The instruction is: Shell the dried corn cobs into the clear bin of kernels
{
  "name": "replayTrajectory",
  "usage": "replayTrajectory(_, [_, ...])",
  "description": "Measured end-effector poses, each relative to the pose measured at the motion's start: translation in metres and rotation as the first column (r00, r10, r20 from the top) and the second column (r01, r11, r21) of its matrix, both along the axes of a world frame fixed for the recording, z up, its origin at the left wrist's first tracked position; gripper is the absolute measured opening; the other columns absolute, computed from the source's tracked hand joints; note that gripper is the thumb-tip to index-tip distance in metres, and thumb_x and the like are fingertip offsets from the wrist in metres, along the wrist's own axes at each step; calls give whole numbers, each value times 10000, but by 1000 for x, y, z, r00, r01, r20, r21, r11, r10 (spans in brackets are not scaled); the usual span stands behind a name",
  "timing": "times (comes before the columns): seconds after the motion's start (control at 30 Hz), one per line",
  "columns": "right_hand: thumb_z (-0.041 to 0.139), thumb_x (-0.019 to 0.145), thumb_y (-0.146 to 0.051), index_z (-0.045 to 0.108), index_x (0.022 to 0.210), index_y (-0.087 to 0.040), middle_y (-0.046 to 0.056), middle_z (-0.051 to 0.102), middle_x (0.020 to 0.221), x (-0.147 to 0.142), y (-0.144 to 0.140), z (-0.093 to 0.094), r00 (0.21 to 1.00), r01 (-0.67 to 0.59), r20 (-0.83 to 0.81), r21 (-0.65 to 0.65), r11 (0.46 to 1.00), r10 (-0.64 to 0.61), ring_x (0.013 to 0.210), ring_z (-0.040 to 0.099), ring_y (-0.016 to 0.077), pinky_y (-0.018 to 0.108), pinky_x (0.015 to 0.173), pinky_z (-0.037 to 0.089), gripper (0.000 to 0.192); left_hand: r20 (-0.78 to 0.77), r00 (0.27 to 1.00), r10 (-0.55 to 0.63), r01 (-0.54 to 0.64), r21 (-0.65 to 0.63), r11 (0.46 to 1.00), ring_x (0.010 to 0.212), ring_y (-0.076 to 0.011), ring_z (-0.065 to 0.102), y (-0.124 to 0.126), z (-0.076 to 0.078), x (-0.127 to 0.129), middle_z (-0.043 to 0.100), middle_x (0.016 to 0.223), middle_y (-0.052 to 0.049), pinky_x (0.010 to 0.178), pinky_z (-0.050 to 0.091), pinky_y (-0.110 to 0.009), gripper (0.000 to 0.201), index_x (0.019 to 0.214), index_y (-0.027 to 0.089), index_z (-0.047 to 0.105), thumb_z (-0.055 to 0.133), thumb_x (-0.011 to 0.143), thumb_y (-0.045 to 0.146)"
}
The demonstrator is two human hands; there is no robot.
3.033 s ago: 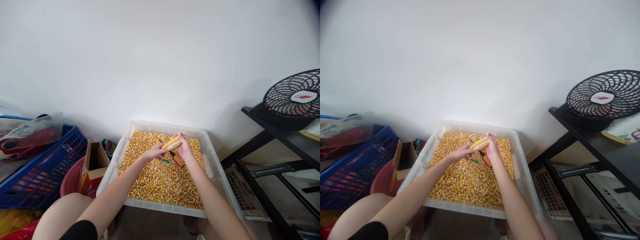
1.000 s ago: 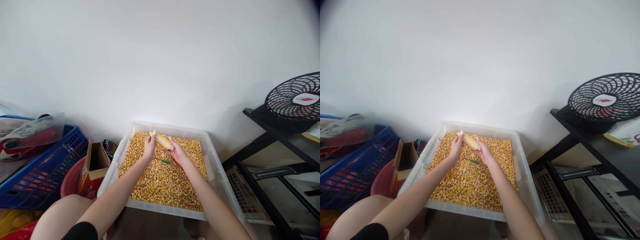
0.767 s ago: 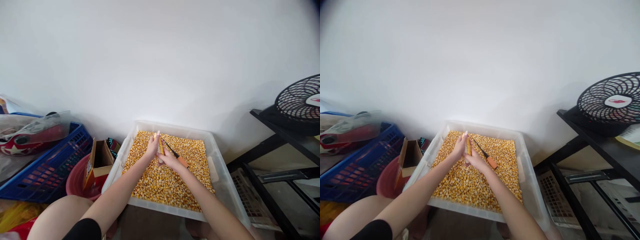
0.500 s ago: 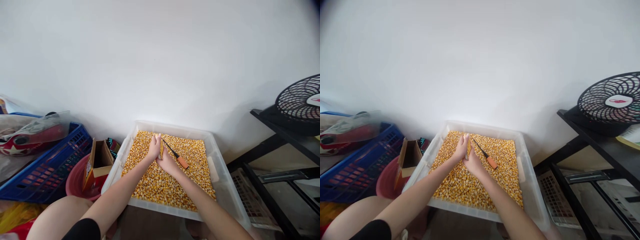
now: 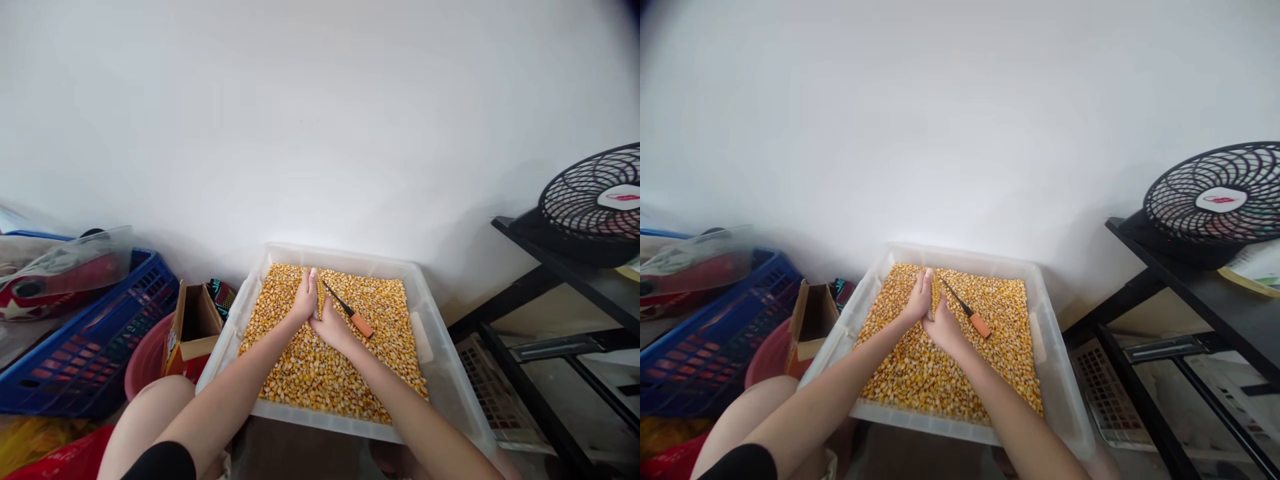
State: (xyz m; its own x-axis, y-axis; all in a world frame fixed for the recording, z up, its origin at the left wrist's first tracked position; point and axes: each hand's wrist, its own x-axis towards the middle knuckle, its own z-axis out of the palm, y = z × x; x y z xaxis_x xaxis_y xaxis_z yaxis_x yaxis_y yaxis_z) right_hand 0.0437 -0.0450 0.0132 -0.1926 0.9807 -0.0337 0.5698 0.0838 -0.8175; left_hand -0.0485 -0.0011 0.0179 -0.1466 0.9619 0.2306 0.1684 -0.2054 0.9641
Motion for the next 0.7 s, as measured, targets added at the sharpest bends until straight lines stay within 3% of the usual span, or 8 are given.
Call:
replayTrajectory(0.13, [534,702,-240,220,1346,-185,129,584,1073,1,3,1,999,8,47,79,997,-12,871,595,259,324,718,418,719,181,982,50,-28,-120,992,769,-171,509,1,11,1,535,755,-36,723,387,-258,422,767,176,486,326,814,563])
replayTrajectory(0.2, [542,692,-201,189,1362,-195,129,537,1162,1,3,4,995,-1,102,136,991,-13,933,579,248,311,765,410,757,195,979,62,-34,-144,989,697,-156,500,0,14,3,510,692,-13,671,391,-253,411,728,179,468,383,787,576])
replayTrajectory(0.37, [543,692,-185,83,1384,-131,134,596,1049,3,-1,11,971,-44,236,42,998,33,870,600,232,285,727,418,832,136,987,84,-66,-132,989,679,-144,479,-1,10,3,471,673,-1,662,393,-260,409,711,176,459,377,800,567])
replayTrajectory(0.53, [536,670,-160,81,1388,-121,161,527,1158,7,3,5,989,-97,115,75,992,88,990,552,241,320,809,409,850,103,993,61,-49,-110,993,669,-146,463,0,4,1,442,661,3,659,386,-267,425,718,186,440,336,806,588])
replayTrajectory(0.7, [555,651,-167,105,1389,-191,131,400,1298,11,9,-7,983,-146,-101,62,987,152,1060,500,223,338,859,402,865,43,997,71,-68,-66,996,699,-147,444,-1,2,0,422,693,1,697,370,-276,418,717,190,411,343,801,593])
